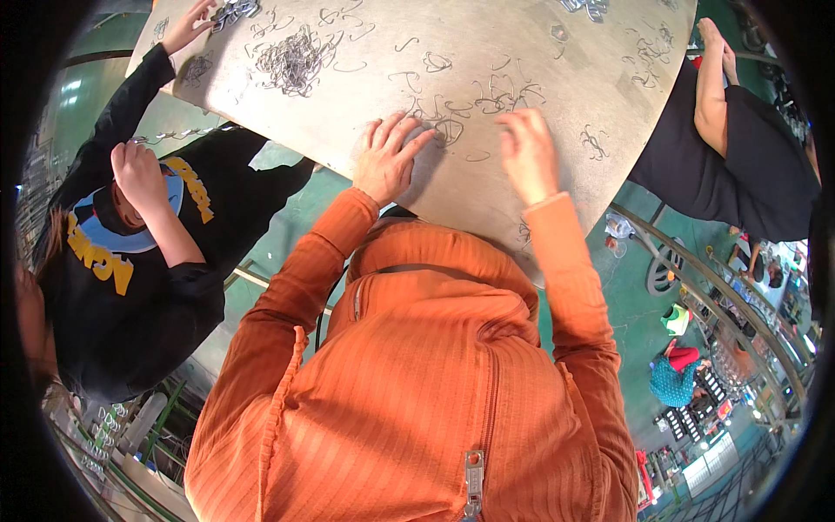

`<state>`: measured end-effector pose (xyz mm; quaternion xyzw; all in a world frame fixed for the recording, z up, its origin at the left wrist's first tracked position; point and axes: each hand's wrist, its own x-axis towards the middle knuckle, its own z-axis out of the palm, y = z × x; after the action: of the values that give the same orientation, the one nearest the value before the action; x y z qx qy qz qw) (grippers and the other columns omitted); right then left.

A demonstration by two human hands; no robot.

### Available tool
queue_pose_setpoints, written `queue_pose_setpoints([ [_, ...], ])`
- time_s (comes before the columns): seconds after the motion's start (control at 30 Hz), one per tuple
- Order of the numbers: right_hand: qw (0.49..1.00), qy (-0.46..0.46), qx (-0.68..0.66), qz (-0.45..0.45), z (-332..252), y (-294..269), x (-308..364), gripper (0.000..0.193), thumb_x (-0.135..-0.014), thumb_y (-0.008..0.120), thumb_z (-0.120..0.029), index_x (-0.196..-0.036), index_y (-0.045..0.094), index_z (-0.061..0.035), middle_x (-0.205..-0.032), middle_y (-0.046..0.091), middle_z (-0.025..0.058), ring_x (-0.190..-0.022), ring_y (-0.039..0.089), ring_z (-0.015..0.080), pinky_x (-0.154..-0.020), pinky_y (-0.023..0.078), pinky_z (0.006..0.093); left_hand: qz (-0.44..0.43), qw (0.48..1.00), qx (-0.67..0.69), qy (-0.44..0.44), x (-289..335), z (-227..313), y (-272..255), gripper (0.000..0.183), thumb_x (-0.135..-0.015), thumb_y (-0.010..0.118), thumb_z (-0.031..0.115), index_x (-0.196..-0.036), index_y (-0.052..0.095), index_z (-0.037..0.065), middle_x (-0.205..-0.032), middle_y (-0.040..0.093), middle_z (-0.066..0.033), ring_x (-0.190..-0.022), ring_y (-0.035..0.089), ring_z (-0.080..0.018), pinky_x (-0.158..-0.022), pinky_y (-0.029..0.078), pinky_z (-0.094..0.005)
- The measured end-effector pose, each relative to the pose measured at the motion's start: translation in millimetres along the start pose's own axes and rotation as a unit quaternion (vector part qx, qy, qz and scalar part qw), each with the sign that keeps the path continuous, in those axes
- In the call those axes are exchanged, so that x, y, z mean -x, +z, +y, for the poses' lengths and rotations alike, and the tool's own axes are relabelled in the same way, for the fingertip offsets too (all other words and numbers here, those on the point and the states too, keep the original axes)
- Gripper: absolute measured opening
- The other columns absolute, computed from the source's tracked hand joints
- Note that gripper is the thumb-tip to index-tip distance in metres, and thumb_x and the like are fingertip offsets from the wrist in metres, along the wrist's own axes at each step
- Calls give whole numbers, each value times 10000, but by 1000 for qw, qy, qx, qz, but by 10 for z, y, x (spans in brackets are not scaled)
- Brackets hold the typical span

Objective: The person dumps plastic buckles from baskets onto a sorting table, then walks across the workshop and strings metal buckles onto wire hooks by hand at another work table.

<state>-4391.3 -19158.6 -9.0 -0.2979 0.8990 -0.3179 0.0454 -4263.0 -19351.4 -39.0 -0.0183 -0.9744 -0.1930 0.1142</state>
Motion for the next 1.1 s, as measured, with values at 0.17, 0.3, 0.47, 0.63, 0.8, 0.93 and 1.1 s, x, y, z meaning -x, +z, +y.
queue_pose_setpoints([
  [0.17,994,49,-25,-95,-394,357,-189,92,-782,581,-113,-864,572,-73,-888,515,94,-783,561,280,-692,467,373,54,996,52,-48,26,-104,-22,414,-674,503,21,-1071,544,133,-1135,477,-81,-1126,393,-297,-931,305,-436],
  [0.3,993,36,59,-99,-368,470,-254,97,-782,586,-153,-813,550,-69,-866,541,66,-789,566,270,-670,452,376,99,988,68,-96,75,-216,-120,366,-686,497,11,-1031,563,113,-1111,488,-91,-1093,410,-314,-919,323,-428],
  [0.47,998,-32,57,-21,-345,308,-212,82,-790,581,-126,-798,555,-49,-828,562,97,-762,568,253,-668,464,360,147,979,85,-113,47,-203,-216,335,-689,507,-4,-1005,570,87,-1089,499,-99,-1065,431,-318,-893,357,-414],
  [0.63,990,87,-102,31,110,-111,46,107,-764,603,-90,-863,614,-51,-805,610,97,-722,594,230,-656,465,300,147,979,91,-110,16,-145,-232,336,-706,491,-26,-1026,547,60,-1079,510,-121,-1036,448,-309,-899,354,-387],
  [0.8,982,185,-14,32,903,-825,731,96,-763,609,-67,-854,622,-37,-798,636,79,-720,610,174,-649,470,281,151,976,95,-122,121,-230,-197,306,-710,486,-36,-992,564,54,-1058,523,-121,-1013,462,-307,-879,374,-374],
  [0.93,967,239,83,-1,969,-1021,960,119,-748,607,-56,-866,618,-49,-822,610,80,-754,602,193,-670,472,291,149,979,91,-102,101,-279,-137,319,-697,505,-3,-989,582,99,-1048,528,-89,-1003,469,-294,-858,382,-385],
  [1.1,974,170,134,71,650,-780,640,232,-745,593,-72,-976,581,-98,-967,547,89,-783,589,232,-684,473,324,63,997,44,-31,-47,-69,-159,331,-697,536,-4,-1007,580,104,-1094,515,-80,-1039,449,-283,-861,372,-381],
])
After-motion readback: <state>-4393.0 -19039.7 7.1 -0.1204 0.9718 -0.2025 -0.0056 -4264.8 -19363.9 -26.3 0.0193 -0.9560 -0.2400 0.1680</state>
